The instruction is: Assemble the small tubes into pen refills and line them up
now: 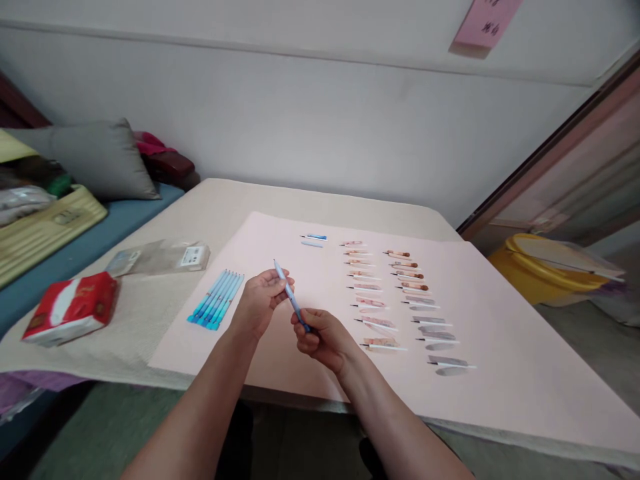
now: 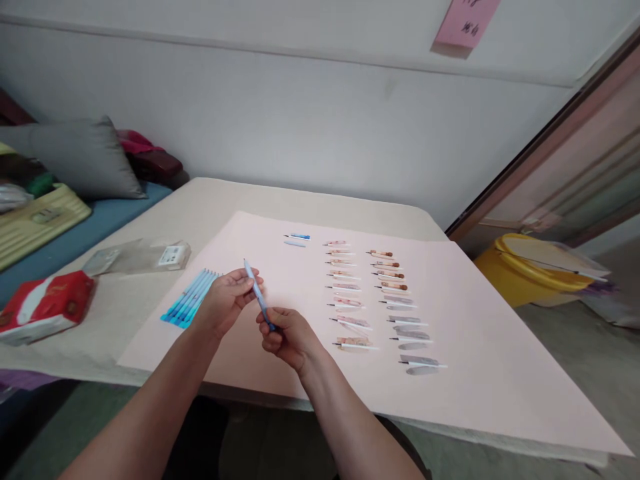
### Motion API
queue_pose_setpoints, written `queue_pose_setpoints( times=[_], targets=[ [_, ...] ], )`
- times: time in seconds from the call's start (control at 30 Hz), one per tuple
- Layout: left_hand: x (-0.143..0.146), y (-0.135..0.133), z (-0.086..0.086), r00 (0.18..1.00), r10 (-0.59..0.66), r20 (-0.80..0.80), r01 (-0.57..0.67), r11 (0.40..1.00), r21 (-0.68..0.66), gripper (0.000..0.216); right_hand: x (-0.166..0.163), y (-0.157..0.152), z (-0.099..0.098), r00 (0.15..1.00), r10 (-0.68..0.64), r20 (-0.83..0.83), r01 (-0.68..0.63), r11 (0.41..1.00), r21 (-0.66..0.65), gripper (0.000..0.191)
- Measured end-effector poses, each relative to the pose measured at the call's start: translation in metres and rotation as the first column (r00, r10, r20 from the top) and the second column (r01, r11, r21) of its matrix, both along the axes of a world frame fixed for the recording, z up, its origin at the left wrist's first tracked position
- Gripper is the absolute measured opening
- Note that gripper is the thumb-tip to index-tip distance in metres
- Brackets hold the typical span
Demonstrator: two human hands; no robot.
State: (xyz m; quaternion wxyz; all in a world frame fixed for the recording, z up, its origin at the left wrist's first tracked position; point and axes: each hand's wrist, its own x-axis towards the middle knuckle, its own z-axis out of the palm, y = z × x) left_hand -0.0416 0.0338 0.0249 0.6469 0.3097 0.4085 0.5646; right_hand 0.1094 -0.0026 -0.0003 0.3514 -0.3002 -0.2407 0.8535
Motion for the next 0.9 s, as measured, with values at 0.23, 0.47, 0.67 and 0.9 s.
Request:
queue_pose_setpoints(
  times=[0.23, 0.47, 0.67, 0.9],
  targets=[
    [0.0013, 0.0003, -0.0017, 1.0, 0.003, 0.007, -0.003, 1.0, -0.01, 0.029, -0.0014, 0.0, -0.0008, 1.0, -0.009, 0.005, 0.009, 1.0, -0.003, 0.022],
    [0.0052, -0.0036, 0.0023, 0.965, 0.132, -0.228, -0.126, 0.991, 0.04, 0.027, -0.0063, 0.0003, 0.0032, 0.946, -0.188, 0.265, 0.126, 0.965, 0.231, 0.028],
    [0.0049, -0.0032, 0.003, 0.947, 0.137, -0.291, -0.116, 0.989, 0.087, 0.025, -0.0066, -0.0001, 0.0032, 0.937, -0.191, 0.294, 0.112, 0.958, 0.266, 0.026],
    [0.0028, -0.0021, -0.0017, 0.961, 0.102, -0.256, -0.088, 0.994, 0.068, 0.026, -0.0081, -0.0012, 0.001, 0.966, -0.148, 0.211, 0.114, 0.98, 0.166, 0.029]
  ],
)
